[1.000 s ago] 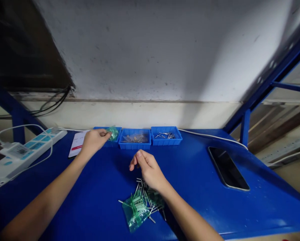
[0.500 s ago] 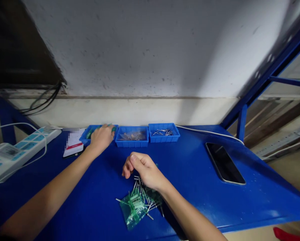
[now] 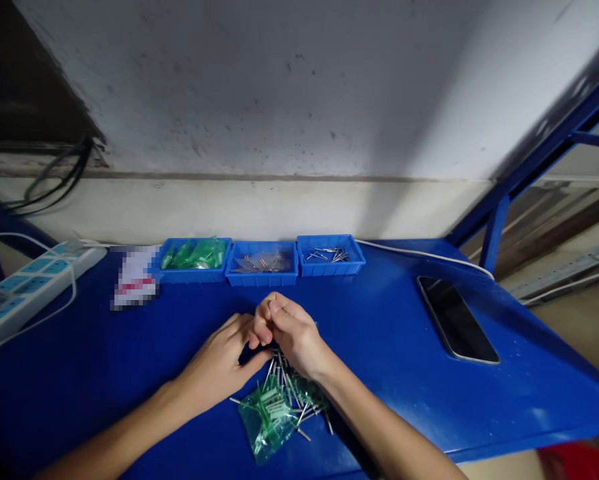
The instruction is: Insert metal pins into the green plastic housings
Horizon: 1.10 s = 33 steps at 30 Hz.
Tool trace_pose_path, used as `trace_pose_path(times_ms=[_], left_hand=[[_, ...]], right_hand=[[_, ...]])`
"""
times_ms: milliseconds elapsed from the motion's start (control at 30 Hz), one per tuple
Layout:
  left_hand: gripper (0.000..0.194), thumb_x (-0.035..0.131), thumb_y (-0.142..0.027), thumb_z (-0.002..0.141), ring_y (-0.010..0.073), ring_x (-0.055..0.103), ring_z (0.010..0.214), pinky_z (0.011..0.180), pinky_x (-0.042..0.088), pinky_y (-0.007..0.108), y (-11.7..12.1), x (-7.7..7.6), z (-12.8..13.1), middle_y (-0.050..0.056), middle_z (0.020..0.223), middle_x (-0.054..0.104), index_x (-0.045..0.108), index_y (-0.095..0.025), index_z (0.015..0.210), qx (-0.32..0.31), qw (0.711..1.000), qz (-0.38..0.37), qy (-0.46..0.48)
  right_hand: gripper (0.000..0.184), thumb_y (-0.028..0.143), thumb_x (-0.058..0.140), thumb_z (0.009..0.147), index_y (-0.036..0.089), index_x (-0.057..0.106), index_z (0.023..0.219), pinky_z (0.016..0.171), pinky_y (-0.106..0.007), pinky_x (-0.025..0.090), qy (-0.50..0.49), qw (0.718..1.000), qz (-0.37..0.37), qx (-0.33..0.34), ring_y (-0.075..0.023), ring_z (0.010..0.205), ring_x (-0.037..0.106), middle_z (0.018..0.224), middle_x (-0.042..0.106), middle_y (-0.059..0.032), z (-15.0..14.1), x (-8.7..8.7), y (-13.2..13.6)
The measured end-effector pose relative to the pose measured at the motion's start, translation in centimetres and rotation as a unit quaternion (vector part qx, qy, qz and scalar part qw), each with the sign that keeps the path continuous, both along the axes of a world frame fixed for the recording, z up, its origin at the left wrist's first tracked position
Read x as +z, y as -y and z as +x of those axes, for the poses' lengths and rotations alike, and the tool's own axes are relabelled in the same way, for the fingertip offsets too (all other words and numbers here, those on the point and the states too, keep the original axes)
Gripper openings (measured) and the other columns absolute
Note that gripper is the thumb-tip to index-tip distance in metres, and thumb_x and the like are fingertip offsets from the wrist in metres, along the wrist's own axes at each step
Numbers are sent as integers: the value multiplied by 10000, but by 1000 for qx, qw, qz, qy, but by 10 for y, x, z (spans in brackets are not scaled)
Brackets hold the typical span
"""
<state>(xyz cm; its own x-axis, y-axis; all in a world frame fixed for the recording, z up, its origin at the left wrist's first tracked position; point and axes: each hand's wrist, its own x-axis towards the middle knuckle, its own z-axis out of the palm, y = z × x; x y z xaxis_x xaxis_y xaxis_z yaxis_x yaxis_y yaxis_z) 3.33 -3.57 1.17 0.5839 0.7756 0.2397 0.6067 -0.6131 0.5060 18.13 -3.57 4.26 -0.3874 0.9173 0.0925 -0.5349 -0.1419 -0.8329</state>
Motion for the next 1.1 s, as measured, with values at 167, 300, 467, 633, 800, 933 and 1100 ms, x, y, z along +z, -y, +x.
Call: trace_pose_path(times_ms=[167, 300, 467, 633, 800, 933, 1100], left_hand=[[115, 615, -245, 791, 247, 564, 949, 830, 468, 432, -2, -9, 1, 60, 952, 630, 590, -193, 891, -37, 998, 17, -53], [100, 503, -169, 854, 224, 564, 911, 816, 449, 406, -2, -14, 0, 51, 899, 643, 600, -191, 853, -43, 996, 50, -61], [158, 455, -124, 869, 207, 544, 834, 771, 425, 372, -9, -12, -8, 51, 845, 630, 598, -182, 837, -47, 991, 82, -95], [123, 477, -144, 863, 221, 526, 855, 768, 403, 376, -12, -2, -13, 52, 880, 611, 589, -186, 833, -33, 988, 89, -124], [137, 479, -150, 863, 205, 538, 815, 725, 401, 355, -16, 3, -17, 29, 841, 626, 592, -197, 802, 1, 992, 67, -110], [111, 484, -170, 861, 179, 534, 772, 732, 411, 339, -22, 12, -24, 18, 797, 629, 580, -190, 809, 77, 993, 87, 0], [61, 520, -179, 852, 156, 534, 743, 716, 429, 305, -19, 24, -25, 11, 763, 616, 569, -180, 816, 93, 980, 144, 105]], right_hand=[[300, 426, 529, 820, 209, 392, 666, 642, -309, 341, -7, 1000, -12, 19, -150, 581, 436, 558, 373, 34, -1, 0, 3], [309, 456, 538, 798, 215, 402, 661, 631, -312, 336, 16, 999, -14, 25, -164, 589, 435, 544, 363, 32, 0, 0, 4], [315, 468, 523, 799, 222, 392, 652, 640, -324, 345, 34, 999, 4, 20, -171, 581, 439, 524, 355, 35, 1, 1, 4], [306, 460, 479, 842, 220, 390, 674, 638, -315, 341, 53, 998, 31, 12, -170, 597, 449, 540, 363, 33, 2, 1, 5], [296, 446, 458, 876, 211, 402, 704, 647, -306, 346, 69, 996, 51, 9, -155, 615, 437, 571, 385, 30, 3, -2, 7], [311, 473, 427, 895, 205, 426, 739, 618, -281, 343, 126, 990, 53, -33, -133, 589, 427, 587, 442, 30, 2, -7, 4], [371, 515, 365, 911, 199, 441, 734, 501, -234, 271, 238, 965, 7, -113, -106, 521, 407, 551, 446, 41, 1, -13, -4]])
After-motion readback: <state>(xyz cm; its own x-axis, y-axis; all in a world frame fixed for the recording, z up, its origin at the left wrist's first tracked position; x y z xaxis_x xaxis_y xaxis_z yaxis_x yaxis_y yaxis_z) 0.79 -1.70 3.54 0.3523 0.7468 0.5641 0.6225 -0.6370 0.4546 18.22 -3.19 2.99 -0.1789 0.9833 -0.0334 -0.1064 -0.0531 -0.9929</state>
